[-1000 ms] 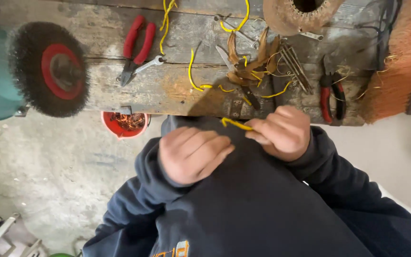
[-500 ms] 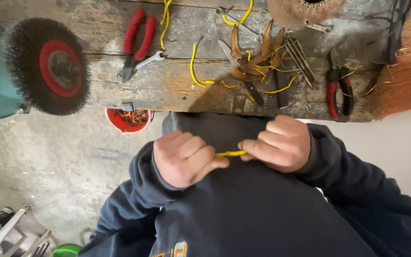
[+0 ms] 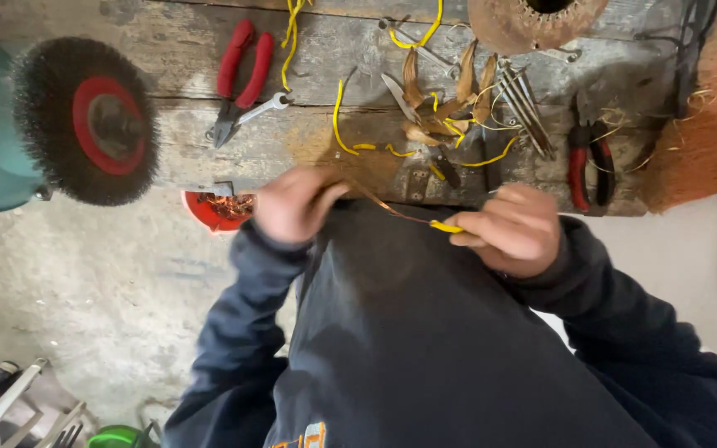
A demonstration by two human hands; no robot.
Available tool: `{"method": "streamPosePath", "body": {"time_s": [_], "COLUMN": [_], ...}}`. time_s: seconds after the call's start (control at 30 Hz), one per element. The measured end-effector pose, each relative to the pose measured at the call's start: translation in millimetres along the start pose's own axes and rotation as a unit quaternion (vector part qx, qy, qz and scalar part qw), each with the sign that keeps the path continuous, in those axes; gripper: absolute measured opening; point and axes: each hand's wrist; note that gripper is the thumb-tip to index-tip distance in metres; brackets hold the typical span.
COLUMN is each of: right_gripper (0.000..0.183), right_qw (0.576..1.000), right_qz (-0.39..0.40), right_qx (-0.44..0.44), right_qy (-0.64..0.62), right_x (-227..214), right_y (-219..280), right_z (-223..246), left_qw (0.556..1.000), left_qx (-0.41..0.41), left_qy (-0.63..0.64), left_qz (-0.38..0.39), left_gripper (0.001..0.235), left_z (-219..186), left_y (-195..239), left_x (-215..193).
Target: Stripping insulation from electrical wires and handling copper motor windings at a workbench.
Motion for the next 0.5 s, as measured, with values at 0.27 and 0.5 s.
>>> {"method": "streamPosePath", "body": {"time_s": [0.27,0.5], "right_gripper": [0.022,0.028], "right_qw": [0.999,0.998], "right_qz": [-0.003,0.032], "right_qx": [0.032,-0.046], "right_qy": [0.024,0.037], "right_x": [10.5,17.5], "right_y": [0.3,-11.5], "right_z": [0.8,6.1], "left_qw": [0.984,0.953], "left_qx": [0.134,0.187], "left_qy": [-0.066,-0.217], "left_qz": [0.094,0.097], "left_gripper": [0.024,0.034], "left_z": [-56.9,-114.0], "left_y": [-15.1,-41.6], "left_x": [-2.2,-17.2]}}
Point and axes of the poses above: each hand's wrist, its own y-axis away from the middle knuckle, its own x-axis out of the palm, z = x × y, and after that the axes turned 15 degrees about y, right-handed
